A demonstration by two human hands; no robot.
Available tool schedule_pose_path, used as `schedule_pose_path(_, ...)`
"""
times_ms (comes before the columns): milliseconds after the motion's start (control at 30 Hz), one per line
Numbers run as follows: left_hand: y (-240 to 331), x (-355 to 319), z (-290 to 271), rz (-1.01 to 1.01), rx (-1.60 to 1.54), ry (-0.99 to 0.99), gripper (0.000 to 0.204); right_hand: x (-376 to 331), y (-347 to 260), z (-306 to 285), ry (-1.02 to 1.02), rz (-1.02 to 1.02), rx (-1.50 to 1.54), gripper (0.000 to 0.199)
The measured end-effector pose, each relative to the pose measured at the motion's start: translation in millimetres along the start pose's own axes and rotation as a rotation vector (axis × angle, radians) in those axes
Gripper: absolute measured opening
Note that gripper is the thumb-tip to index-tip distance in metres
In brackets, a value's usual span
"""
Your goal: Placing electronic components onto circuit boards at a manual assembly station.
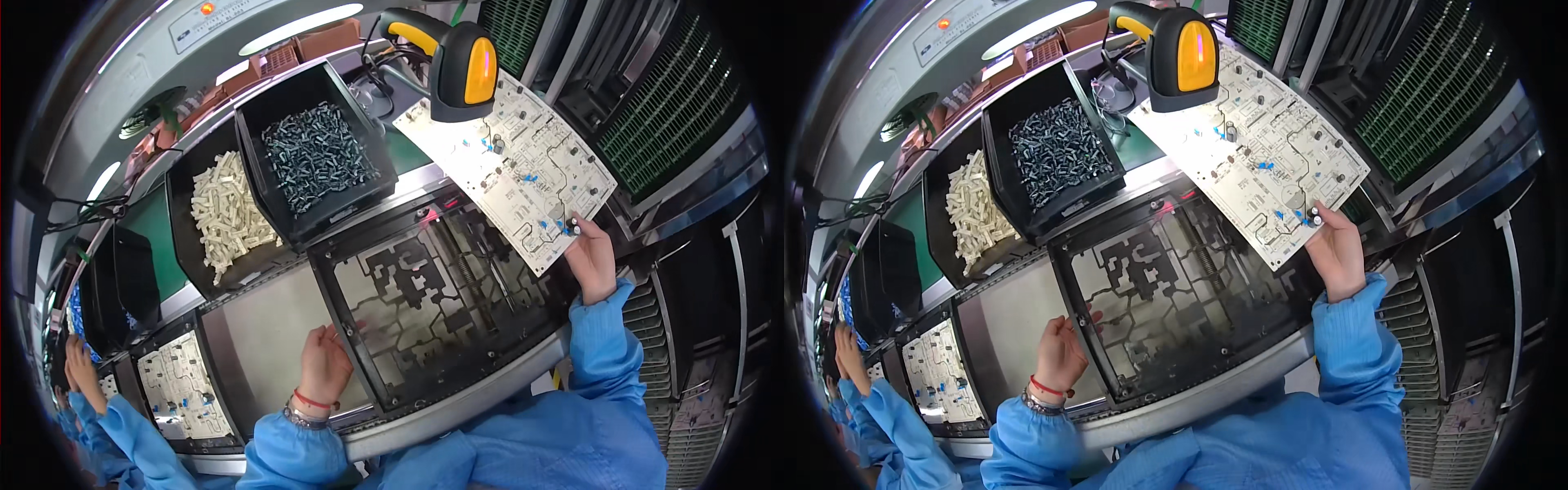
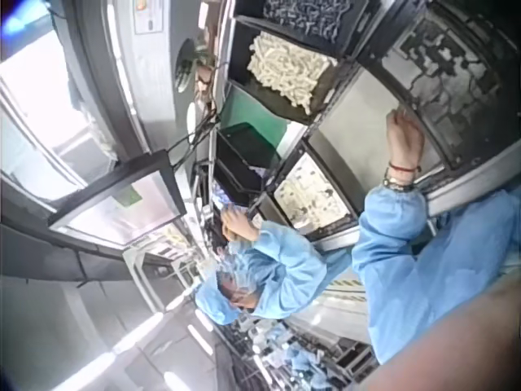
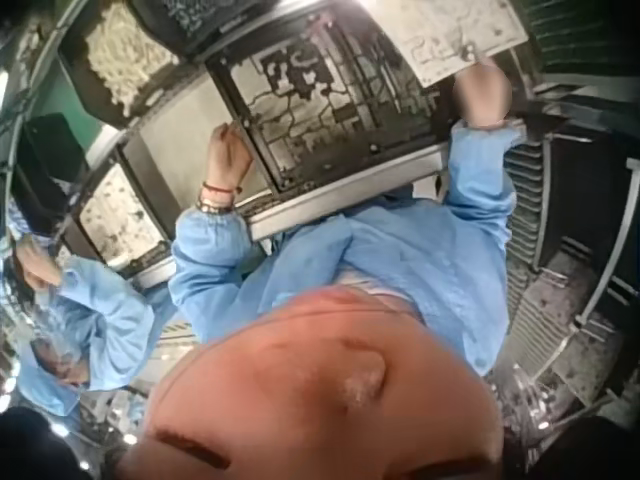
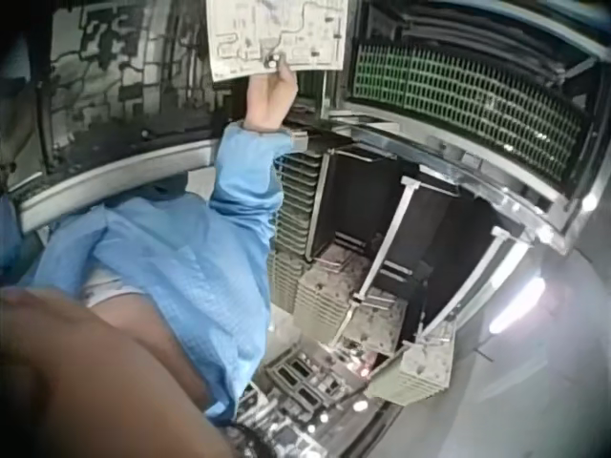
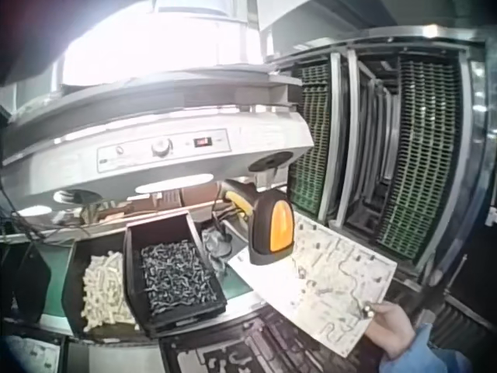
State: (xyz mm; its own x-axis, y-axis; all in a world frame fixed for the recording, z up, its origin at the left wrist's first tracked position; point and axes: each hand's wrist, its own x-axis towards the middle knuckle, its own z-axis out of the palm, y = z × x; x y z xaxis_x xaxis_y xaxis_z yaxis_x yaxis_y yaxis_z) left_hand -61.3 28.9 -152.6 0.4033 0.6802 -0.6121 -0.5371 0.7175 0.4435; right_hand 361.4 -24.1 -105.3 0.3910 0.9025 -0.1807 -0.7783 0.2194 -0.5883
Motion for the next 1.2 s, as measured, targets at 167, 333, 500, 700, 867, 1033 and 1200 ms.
schedule_pose_path(167,-1,13,6,-0.049,0.081,0.049,0.049,27,5,0,-0.03,0.053,0.022,0.037)
schedule_pose_path(333,3,7,13,-0.047,0.119,0.068,0.049,27,3,1,-0.022,0.029,0.039,0.038)
schedule_pose_path(500,4,5,12,-0.038,0.121,0.057,0.046,28,3,4,-0.007,0.02,0.037,0.038)
schedule_pose_path(700,2,-4,11,-0.037,0.145,0.053,0.046,36,7,21,0.042,0.056,0.122,0.039)
schedule_pose_path(867,4,-9,7,-0.014,0.121,0.041,0.047,61,33,73,0.086,0.074,0.085,0.04)
schedule_pose_path(1033,3,-10,2,-0.025,0.099,0.016,0.046,84,45,76,-0.105,-0.06,-0.241,0.037)
schedule_pose_path(1200,6,-13,6,-0.037,0.101,0.025,0.046,113,45,57,-0.316,-0.168,-0.836,0.038)
